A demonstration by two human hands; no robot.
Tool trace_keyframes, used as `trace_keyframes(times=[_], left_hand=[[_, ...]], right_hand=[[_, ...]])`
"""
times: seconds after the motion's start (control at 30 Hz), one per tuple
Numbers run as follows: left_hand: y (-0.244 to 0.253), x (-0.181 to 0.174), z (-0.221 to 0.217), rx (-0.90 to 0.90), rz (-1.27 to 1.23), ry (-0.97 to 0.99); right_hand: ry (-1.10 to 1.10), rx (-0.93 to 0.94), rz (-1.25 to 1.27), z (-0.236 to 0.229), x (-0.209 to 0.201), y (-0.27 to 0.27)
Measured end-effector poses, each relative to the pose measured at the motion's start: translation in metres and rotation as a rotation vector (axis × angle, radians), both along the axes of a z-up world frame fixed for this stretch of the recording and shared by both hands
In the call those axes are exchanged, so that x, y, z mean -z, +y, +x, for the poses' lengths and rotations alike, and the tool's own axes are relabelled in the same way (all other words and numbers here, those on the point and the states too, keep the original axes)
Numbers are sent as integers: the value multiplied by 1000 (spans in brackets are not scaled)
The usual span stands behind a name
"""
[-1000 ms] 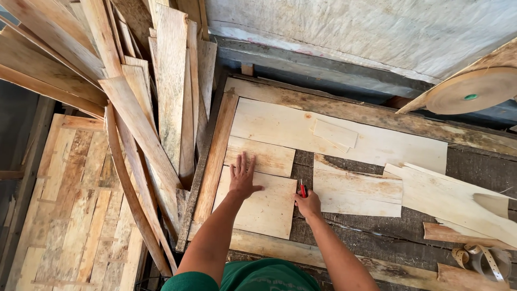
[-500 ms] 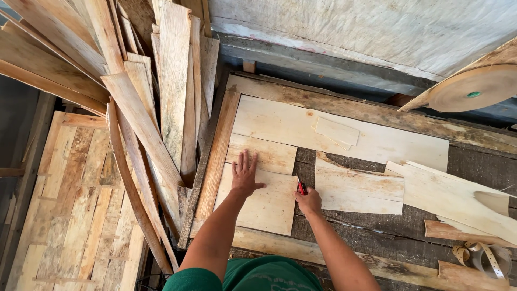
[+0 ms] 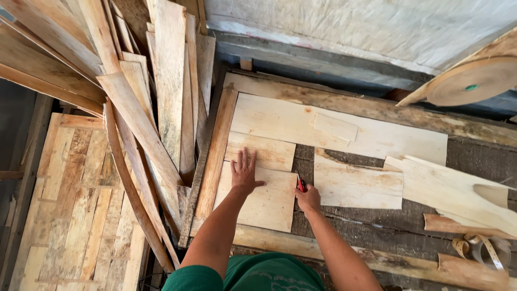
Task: Measure and trim wood veneer sheets using a utility knife on a wooden work surface.
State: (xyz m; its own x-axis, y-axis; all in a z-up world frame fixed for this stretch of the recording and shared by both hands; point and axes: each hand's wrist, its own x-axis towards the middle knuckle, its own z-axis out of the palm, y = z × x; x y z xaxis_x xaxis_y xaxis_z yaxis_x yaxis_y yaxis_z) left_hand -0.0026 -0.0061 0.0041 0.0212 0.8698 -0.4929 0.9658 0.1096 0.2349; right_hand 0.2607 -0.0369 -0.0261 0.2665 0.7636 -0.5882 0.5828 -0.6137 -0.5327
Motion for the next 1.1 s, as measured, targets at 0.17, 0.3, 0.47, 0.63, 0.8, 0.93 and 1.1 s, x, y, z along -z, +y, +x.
trace_keyframes(times=[0.17, 0.3, 0.47, 0.63, 0.8, 0.93, 1.1], left_hand=[[-1, -11, 7, -9, -23, 41], [-7, 3, 10, -27, -19, 58], [-7, -7, 9, -10, -31, 45], [-9, -4, 9, 8, -49, 57], [-8, -6, 8, 29, -75, 75], [-9, -13, 5, 23, -83, 72], [-14, -8, 3, 8, -49, 9]], right_hand=[[53, -30, 30, 4, 2, -3], [61, -91, 103, 3, -1, -10], [49, -123, 200, 4, 4, -15], [-77, -255, 390, -4, -11, -10], [-55, -529, 531, -36, -55, 7], [-73, -636, 644, -50, -48, 15], [-276, -648, 372, -63, -62, 15]])
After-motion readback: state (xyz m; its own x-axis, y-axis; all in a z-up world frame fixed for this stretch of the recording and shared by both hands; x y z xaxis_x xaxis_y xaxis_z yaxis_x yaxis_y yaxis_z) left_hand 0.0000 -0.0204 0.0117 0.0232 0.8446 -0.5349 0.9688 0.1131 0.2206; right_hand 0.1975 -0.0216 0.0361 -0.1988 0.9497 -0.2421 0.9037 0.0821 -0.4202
